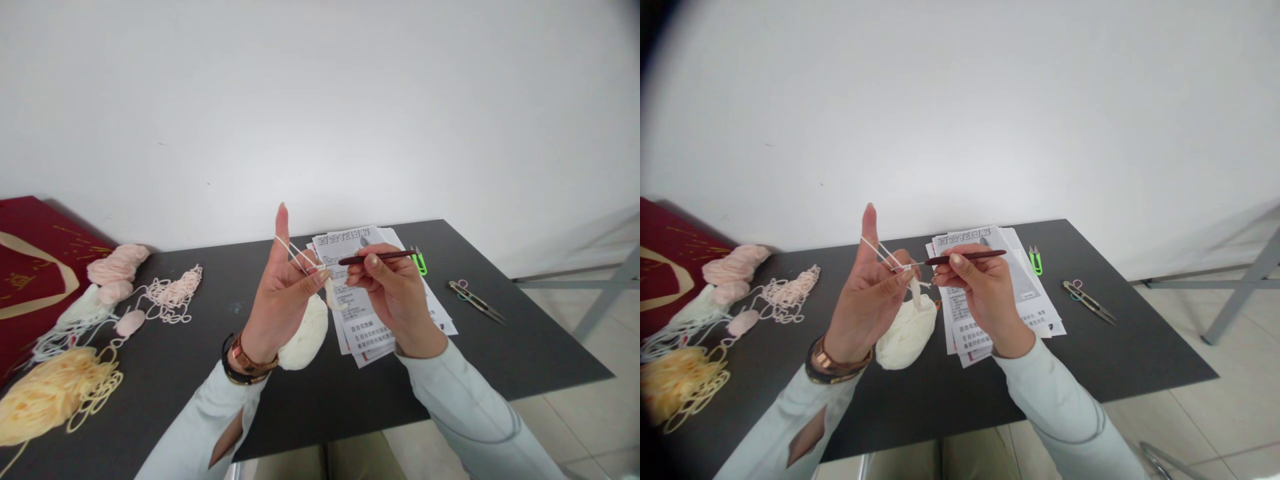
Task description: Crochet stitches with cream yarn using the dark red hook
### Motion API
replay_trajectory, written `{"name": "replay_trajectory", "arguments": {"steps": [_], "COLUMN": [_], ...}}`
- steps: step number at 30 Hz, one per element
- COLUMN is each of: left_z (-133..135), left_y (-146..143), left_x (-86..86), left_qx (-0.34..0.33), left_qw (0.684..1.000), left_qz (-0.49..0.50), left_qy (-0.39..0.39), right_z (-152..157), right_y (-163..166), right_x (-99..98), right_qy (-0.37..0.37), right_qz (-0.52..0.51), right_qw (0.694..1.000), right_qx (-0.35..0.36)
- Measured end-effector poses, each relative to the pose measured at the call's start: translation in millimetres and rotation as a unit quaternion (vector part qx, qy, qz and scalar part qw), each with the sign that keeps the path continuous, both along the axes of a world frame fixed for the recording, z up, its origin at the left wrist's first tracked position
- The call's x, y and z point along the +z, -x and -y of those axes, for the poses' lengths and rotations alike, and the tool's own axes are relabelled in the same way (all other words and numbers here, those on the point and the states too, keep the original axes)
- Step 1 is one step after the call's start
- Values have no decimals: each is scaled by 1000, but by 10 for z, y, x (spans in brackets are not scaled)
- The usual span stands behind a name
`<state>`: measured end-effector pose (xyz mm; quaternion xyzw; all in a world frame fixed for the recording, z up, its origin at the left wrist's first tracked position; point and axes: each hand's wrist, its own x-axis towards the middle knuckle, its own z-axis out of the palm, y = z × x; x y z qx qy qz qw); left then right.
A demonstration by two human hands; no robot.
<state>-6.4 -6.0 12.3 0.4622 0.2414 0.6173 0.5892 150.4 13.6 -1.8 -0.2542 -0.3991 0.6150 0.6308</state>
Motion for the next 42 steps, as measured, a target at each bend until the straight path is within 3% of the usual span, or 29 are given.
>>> {"name": "replay_trajectory", "arguments": {"steps": [19, 33, 42], "left_z": [27, 15, -4], "left_y": [55, 84, 166], "left_x": [37, 11, 19], "left_qx": [-3, -63, -106], "left_qw": [1000, 998, 994], "left_qz": [-4, 16, -16], "left_qy": [7, 18, -5], "right_z": [9, 5, 30], "right_y": [-103, -155, -155], "right_x": [40, 10, 25], "right_qy": [-15, -56, -21], "right_qz": [17, 34, 43], "right_qw": [1000, 998, 999], "right_qx": [-8, -24, -19]}}
